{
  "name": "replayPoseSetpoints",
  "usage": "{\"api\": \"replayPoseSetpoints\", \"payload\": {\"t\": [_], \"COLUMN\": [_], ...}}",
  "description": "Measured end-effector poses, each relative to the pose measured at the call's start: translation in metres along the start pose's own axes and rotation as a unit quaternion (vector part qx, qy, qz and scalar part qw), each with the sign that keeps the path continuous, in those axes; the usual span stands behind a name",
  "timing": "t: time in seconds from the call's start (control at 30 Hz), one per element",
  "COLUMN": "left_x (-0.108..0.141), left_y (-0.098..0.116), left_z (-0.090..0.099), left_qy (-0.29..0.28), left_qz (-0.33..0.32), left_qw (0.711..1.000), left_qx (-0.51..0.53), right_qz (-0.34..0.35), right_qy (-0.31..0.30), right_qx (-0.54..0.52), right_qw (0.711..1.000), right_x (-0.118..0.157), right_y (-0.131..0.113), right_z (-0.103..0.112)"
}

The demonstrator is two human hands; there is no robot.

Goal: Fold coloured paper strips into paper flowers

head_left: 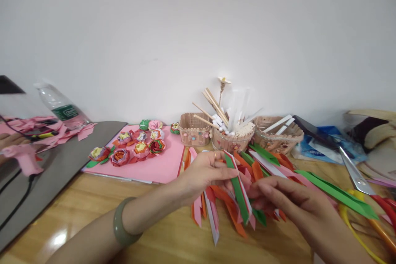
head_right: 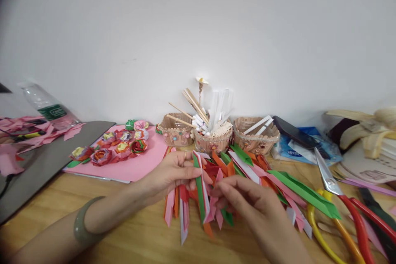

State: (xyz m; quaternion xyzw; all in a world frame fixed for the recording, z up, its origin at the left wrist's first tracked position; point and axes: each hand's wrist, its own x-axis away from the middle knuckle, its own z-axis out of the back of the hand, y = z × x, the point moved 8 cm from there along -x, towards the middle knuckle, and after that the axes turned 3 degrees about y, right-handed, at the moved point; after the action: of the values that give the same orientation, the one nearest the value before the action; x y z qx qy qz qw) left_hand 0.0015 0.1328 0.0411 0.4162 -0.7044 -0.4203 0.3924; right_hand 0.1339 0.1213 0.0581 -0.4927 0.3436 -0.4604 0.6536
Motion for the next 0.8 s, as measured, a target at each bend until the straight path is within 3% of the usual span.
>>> {"api": "replayPoseSetpoints", "payload": {"t": [0.13, 0.2, 0.33, 0.5, 0.63, 0.8], "left_x": [0.001, 0.001, 0.0, -0.009, -0.013, -0.018], "left_y": [0.021, 0.04, 0.06, 0.047, 0.031, 0.019], "left_z": [0.018, 0.037, 0.081, 0.115, 0.112, 0.096], "left_qy": [-0.031, -0.009, 0.032, 0.045, 0.009, -0.032], "left_qz": [0.022, -0.008, -0.009, 0.041, 0.078, 0.078], "left_qw": [0.974, 0.909, 0.853, 0.795, 0.79, 0.828], "left_qx": [-0.221, -0.417, -0.521, -0.603, -0.608, -0.554], "right_qz": [0.013, 0.036, 0.114, 0.18, 0.179, 0.175], "right_qy": [0.088, 0.082, 0.048, 0.005, -0.009, -0.004], "right_qx": [0.016, 0.051, 0.178, 0.246, 0.263, 0.258], "right_qw": [0.996, 0.995, 0.976, 0.952, 0.948, 0.95], "right_x": [-0.001, -0.001, 0.004, 0.011, 0.011, 0.008], "right_y": [-0.003, -0.006, -0.016, -0.022, -0.02, -0.018], "right_z": [0.02, 0.018, 0.002, -0.012, -0.012, -0.012]}}
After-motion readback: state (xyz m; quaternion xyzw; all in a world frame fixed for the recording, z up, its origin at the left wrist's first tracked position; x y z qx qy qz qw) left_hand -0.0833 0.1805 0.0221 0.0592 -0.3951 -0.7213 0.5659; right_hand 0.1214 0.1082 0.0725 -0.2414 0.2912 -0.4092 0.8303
